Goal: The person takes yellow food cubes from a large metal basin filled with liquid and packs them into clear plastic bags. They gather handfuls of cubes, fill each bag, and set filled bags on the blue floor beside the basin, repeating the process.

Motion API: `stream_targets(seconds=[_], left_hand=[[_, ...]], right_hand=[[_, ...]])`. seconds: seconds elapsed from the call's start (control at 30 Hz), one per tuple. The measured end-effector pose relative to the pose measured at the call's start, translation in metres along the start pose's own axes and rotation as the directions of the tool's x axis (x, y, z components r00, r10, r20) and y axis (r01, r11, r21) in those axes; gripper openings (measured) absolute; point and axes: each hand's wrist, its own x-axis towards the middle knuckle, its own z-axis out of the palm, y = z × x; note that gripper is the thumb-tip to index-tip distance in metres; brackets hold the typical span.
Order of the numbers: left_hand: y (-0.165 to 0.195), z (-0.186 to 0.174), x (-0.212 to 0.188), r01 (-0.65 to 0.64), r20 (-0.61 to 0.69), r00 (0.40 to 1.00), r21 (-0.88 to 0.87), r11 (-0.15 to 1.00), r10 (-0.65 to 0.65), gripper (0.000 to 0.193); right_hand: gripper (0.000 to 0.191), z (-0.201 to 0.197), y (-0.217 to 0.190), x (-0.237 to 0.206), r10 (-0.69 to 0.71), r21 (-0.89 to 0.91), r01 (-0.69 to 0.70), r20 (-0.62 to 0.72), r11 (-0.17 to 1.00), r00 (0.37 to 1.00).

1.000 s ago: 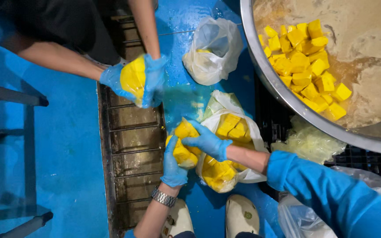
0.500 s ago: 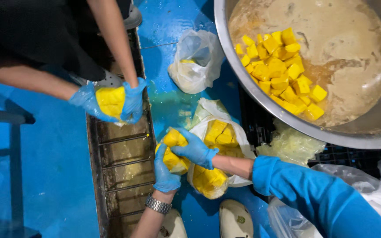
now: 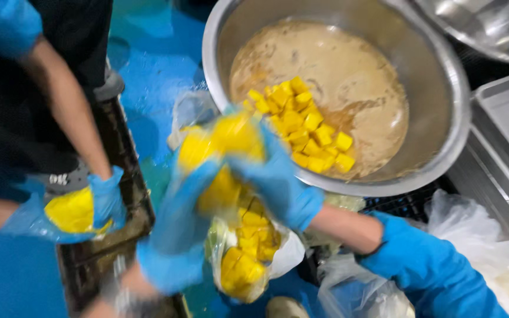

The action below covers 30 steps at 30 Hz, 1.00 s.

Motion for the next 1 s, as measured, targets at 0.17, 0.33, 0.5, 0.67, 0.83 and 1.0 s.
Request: stream_targets(seconds=[0.17,0.33,0.5,0.67,0.83,1.0], left_hand=[[0.021,0.096,0.169,-0.032,0.502,0.855,0.302,0.953,-0.130,0.042],[-0.060,0.095,0.269,0.287,0.207,0.890,0.439,0.851,-0.407,0.039],[-0.103,0.075,0.298,0.253,0.352,0.817,0.494,0.832,-0.457,0.048],[-0.111,0.080,0.302,0.257,0.055,0.932,0.597,0.760,-0.358,0.091],[-0.122,0.068,0.305,0.286,-0.058,0.944,0.638,0.715,-0.326,0.106],[-0.130,0.063,0.311,0.087,-0.061,0.995,0.901,0.424,-0.076,0.117]], right_hand=[[0.062,-0.079,-0.072,0.077,-0.384,-0.142,0.371,-0.080,0.918,0.920],[0.046,-0.167,-0.054,0.120,-0.367,-0.242,0.306,-0.270,0.921,0.890],[0.033,-0.212,-0.036,0.125,-0.384,-0.501,0.167,-0.369,0.849,0.846],[0.031,-0.215,-0.050,0.122,-0.276,-0.450,0.053,-0.446,0.891,0.852],[0.023,-0.206,-0.046,0.115,-0.333,-0.666,0.001,-0.372,0.746,0.867],[0.018,-0.193,-0.030,0.108,-0.676,-0.878,0.184,-0.192,0.442,0.711]])
